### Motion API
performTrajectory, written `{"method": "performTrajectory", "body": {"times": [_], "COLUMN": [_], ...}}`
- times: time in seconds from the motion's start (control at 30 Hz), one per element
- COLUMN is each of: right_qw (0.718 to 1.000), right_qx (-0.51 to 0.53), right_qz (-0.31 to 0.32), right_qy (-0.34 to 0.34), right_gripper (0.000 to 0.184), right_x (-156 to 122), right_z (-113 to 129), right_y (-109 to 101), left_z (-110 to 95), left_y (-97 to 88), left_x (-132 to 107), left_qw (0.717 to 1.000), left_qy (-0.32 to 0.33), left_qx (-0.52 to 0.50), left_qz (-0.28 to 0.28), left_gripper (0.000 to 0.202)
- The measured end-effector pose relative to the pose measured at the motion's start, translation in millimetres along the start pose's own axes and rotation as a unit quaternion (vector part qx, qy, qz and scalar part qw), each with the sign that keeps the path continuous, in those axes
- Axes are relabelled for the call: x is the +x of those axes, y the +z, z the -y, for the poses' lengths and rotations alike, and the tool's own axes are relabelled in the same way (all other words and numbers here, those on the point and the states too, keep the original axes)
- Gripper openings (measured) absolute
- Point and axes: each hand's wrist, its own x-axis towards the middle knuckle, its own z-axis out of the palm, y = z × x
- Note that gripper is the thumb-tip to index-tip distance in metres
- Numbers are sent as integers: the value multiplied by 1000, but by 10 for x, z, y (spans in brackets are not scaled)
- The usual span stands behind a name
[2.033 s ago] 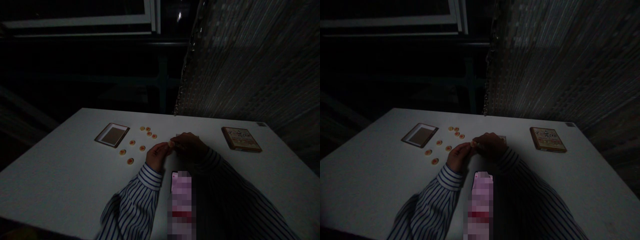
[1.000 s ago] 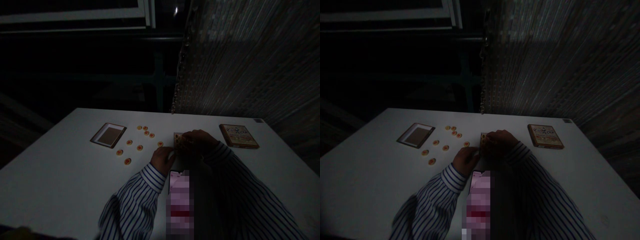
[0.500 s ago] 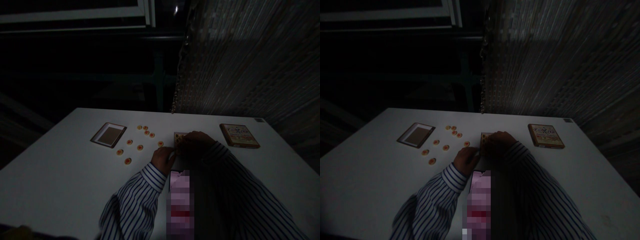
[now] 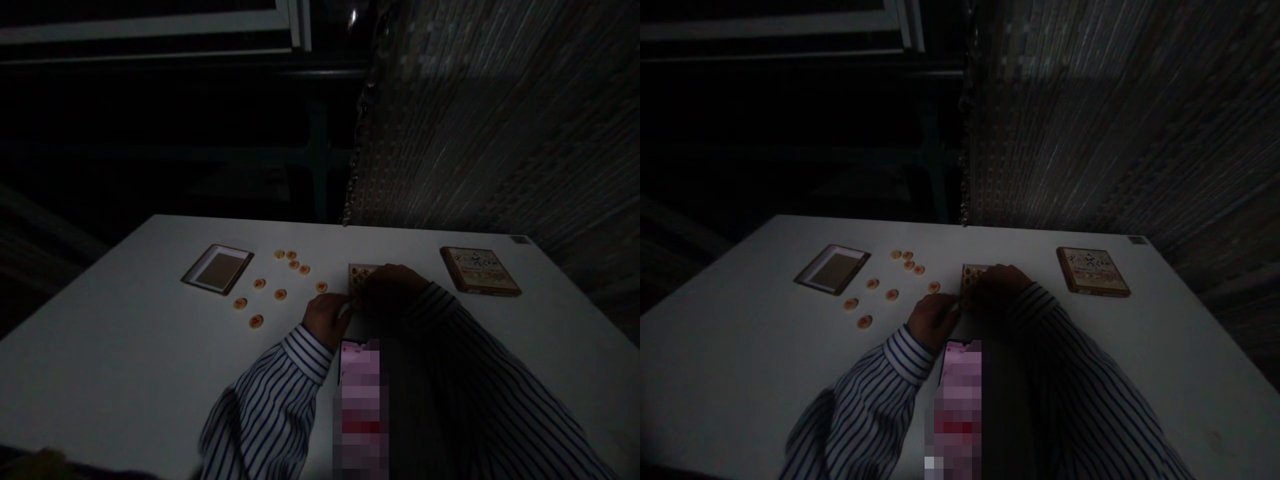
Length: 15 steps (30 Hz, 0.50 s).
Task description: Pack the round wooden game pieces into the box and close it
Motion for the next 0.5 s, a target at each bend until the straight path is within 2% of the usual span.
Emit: {"method": "performTrajectory", "body": {"times": [0.13, 0.5], "right_qw": [1000, 1000], "right_qx": [9, 3], "right_qz": [-19, -24], "right_qy": [-6, -5], "right_gripper": [32, 34], "right_x": [-21, -38], "right_z": [10, 0], "right_y": [-10, -9], "left_z": [7, 4], "left_y": [9, -3], "left_x": [-2, -17], "left_qw": [1000, 1000], "left_qy": [-2, 2], "left_qx": [2, 8], "left_qz": [-2, -1], "left_gripper": [23, 22]}}
